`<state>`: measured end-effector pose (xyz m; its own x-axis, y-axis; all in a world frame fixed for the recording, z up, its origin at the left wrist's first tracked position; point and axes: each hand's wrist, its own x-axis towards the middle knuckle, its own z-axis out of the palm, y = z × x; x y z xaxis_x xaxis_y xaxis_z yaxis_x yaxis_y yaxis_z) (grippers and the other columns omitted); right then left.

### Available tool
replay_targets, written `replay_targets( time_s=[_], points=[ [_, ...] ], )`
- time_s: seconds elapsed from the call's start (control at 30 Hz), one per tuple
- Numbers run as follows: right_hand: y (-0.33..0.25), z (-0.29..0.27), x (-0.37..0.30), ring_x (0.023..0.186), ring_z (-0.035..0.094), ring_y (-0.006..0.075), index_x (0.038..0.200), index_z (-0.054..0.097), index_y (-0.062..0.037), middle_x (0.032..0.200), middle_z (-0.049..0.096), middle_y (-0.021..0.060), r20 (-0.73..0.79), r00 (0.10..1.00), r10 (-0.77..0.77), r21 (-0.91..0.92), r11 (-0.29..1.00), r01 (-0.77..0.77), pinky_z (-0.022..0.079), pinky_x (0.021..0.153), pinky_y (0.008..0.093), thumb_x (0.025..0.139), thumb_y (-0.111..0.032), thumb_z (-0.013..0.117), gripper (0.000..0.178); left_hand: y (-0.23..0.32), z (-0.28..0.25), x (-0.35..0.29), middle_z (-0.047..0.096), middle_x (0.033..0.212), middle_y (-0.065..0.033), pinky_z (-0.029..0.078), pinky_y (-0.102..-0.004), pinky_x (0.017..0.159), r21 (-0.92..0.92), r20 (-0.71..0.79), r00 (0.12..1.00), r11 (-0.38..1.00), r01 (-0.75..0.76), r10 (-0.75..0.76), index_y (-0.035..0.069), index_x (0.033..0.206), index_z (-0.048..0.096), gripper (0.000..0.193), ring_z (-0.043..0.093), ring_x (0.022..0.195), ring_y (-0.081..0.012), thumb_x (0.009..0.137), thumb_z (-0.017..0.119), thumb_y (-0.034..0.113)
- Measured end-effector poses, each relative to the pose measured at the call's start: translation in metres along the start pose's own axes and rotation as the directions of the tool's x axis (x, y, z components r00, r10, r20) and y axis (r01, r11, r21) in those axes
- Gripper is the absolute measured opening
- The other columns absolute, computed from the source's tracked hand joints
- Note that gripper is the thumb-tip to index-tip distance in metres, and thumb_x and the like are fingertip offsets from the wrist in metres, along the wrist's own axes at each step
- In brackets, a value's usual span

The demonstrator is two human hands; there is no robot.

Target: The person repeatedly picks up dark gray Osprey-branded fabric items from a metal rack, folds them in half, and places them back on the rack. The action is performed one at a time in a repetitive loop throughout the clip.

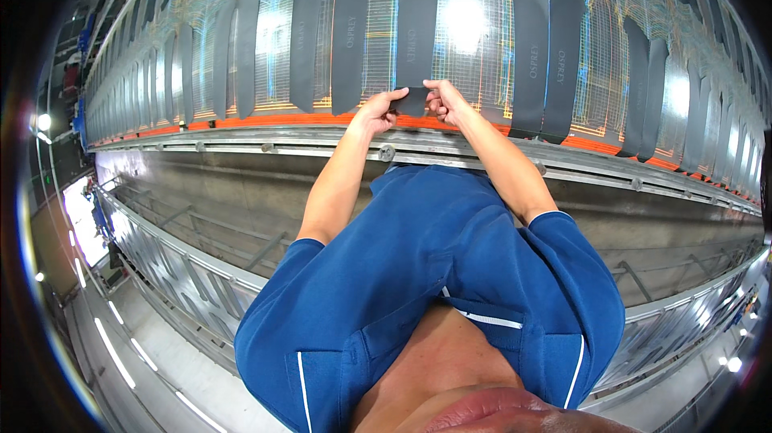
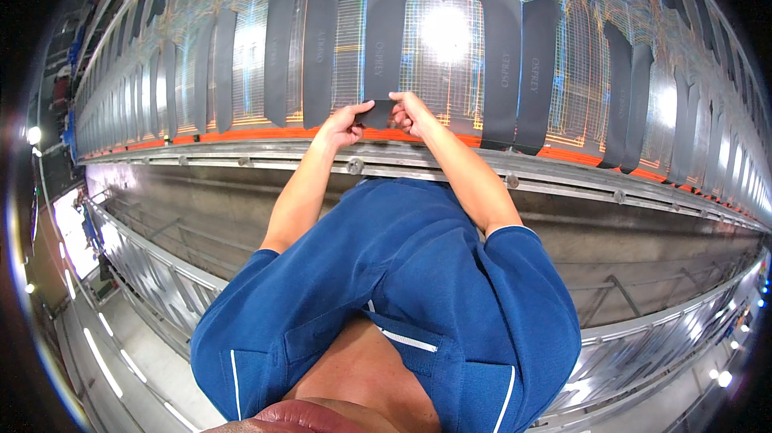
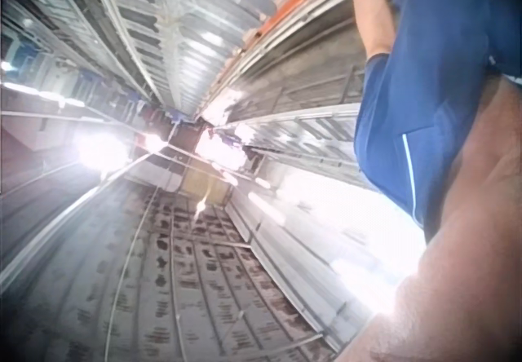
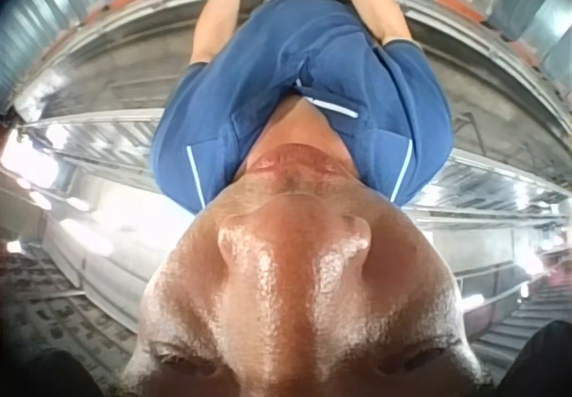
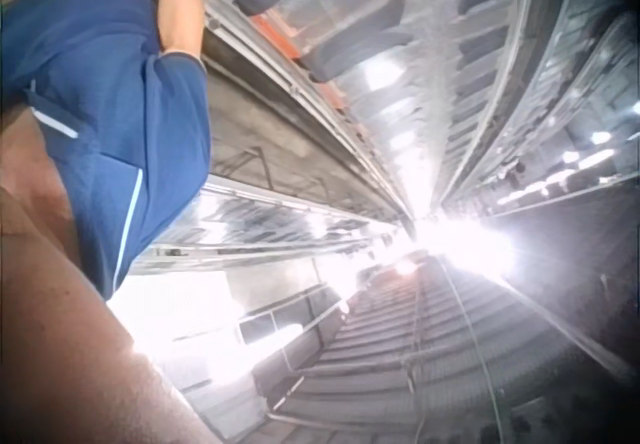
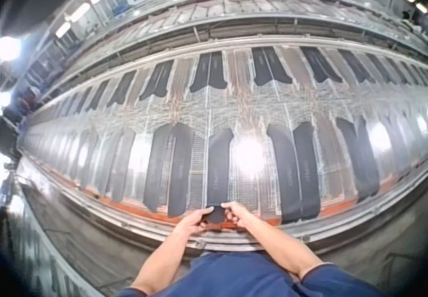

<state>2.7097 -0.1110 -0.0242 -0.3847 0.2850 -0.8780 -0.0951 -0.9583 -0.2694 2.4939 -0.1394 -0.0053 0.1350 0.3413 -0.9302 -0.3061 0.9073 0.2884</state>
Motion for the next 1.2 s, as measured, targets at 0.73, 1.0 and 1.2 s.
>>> replay_targets(
  time_s=[0.73,1.0,1.2],
  points=[
    [-0.122,0.006,0.068,0.037,0.028,0.0073,0.066,0.044,-0.0171,0.053,0.041,-0.0017,-0.136,0.989,-0.059,0.309,0.946,0.099,0.017,0.034,0.0263,0.096,-0.034,0.065,0.040,0.123,0.070,-0.081,0.060,0.084,0.0008,0.034,-0.0179,0.045,-0.189,0.019,0.990,0.973,-0.135,0.141,0.008,0.096,0.068,0.020,0.046,0.062,-0.0069,0.091,0.081,0.023],
    [-0.218,0.040,0.033,0.035,0.031,0.0102,0.068,0.055,-0.0062,0.054,0.051,0.0054,-0.026,0.934,-0.357,0.200,0.913,0.355,0.021,0.033,0.0287,0.094,-0.025,0.063,0.032,0.197,0.083,-0.113,0.066,0.087,0.0007,0.037,-0.0169,0.045,-0.198,0.113,0.886,0.884,-0.424,0.450,0.007,0.098,0.070,0.016,0.054,0.065,-0.0027,0.096,0.076,0.022],
    [-0.194,-0.006,0.087,0.039,0.054,0.0155,0.082,0.064,-0.0100,0.066,0.069,0.0140,0.079,0.983,-0.163,0.157,0.976,0.150,0.036,0.033,0.0271,0.099,-0.060,0.049,0.054,0.192,0.099,-0.134,0.070,0.087,-0.0010,0.036,-0.0173,0.037,-0.191,0.132,0.899,0.900,-0.391,0.418,0.006,0.101,0.069,0.018,0.054,0.053,-0.0048,0.098,0.073,0.023]
  ],
)
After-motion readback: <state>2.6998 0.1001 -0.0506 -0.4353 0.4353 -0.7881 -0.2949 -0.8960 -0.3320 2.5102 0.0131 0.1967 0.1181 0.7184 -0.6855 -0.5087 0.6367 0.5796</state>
